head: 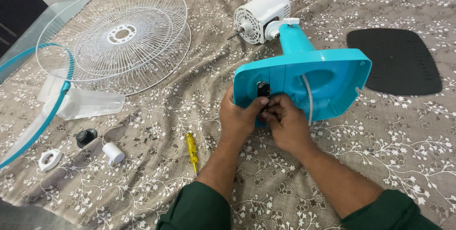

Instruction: The person assembles an electric fan by attaching the motor to the fan housing, securing it with screws, and installing the speed control switch. The person uses a screwdriver to tighten the screws and aligns the components on a table.

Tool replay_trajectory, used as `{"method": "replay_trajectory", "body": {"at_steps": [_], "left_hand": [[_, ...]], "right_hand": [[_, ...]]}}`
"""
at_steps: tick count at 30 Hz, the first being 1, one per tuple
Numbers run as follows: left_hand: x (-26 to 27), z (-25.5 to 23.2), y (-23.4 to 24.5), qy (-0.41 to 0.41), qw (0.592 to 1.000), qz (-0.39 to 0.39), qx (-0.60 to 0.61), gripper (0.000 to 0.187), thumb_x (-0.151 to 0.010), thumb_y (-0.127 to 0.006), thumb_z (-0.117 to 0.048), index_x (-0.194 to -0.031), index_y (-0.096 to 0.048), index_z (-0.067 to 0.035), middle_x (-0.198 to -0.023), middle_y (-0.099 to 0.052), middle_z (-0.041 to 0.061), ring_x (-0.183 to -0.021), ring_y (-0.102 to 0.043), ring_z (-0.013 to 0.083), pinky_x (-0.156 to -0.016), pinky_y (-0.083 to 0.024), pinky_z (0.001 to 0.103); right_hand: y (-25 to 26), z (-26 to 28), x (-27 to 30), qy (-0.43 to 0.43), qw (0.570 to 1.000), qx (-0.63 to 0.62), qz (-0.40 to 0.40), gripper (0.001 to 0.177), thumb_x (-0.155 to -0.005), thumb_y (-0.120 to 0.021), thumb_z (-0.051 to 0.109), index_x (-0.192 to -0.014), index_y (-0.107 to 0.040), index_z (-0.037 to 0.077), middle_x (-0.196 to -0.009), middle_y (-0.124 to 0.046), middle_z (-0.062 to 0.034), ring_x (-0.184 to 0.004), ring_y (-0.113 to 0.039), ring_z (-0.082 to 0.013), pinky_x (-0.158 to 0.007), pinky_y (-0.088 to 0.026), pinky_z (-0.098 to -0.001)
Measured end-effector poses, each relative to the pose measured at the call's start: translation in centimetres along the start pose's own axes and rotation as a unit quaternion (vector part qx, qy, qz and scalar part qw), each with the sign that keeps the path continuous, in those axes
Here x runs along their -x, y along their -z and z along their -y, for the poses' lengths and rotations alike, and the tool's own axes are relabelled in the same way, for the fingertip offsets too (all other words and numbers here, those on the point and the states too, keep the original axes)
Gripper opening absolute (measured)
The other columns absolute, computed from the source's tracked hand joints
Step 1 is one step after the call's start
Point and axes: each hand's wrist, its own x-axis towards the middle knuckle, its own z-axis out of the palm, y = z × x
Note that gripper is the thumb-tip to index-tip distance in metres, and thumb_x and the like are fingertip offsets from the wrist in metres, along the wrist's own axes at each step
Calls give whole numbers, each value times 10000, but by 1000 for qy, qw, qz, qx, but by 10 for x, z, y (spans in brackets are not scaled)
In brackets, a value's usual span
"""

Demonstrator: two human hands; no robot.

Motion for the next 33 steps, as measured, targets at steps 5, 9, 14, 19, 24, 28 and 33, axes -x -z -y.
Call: {"method": "replay_trajectory", "body": {"at_steps": [5, 9, 14, 19, 24, 28, 33], "left_hand": [[-1, 3, 1, -7, 999, 0, -32, 455, -824, -892, -329, -1088, -664, -36, -990, -743, 26, -902, -691, 110, -815, -581, 277], [-2, 1, -2, 0, 1000, -7, -30, 436, -827, -876, -316, -1086, -659, -40, -983, -746, 20, -892, -697, 109, -801, -585, 280], [1, -3, -2, 11, 1000, 3, 19, 429, -835, -866, -290, -1102, -644, -38, -993, -735, 19, -896, -680, 106, -808, -575, 282], [1, -8, 3, 15, 999, 38, 8, 393, -870, -850, -269, -1113, -650, -34, -1013, -724, 34, -918, -668, 108, -817, -566, 286], [2, -14, 7, 42, 994, 17, -97, 488, -827, -869, -243, -1176, -601, -31, -1048, -724, 71, -945, -690, 138, -826, -583, 321], [7, -19, 11, 114, 992, 9, -54, 630, -796, -819, -237, -1319, -515, -63, -1090, -713, 93, -910, -709, 199, -781, -593, 366], [19, -32, 21, 29, 977, -77, -196, 624, -839, -836, -271, -1325, -525, -35, -1226, -681, 122, -1086, -673, 194, -856, -587, 354]], "right_hand": [[-3, 8, 2, -25, 998, 44, -22, 231, -928, -647, 0, -1126, -531, 27, -913, -785, -109, -876, -796, -198, -735, -617, -330], [-5, 11, 2, -14, 997, 68, -40, 225, -926, -663, 14, -1112, -536, 25, -902, -780, -112, -853, -792, -218, -709, -608, -345], [-6, 7, 4, 22, 995, 84, -57, 224, -910, -697, 31, -1087, -559, 23, -891, -768, -131, -834, -786, -243, -704, -605, -355], [-5, 4, 5, 41, 992, 101, -64, 264, -895, -720, 58, -1104, -563, 19, -890, -769, -137, -811, -781, -258, -687, -600, -372], [-7, 6, 7, 64, 988, 109, -85, 389, -846, -801, 147, -1109, -551, 8, -864, -764, -144, -779, -780, -262, -663, -610, -372], [-8, 8, 12, 65, 984, 127, -109, 463, -838, -843, 224, -1121, -545, 11, -863, -772, -139, -776, -783, -258, -655, -608, -366], [-7, 16, 18, 104, 964, 172, -176, 510, -836, -872, 276, -1098, -536, -5, -716, -653, -113, -605, -662, -241, -542, -520, -367]]}}
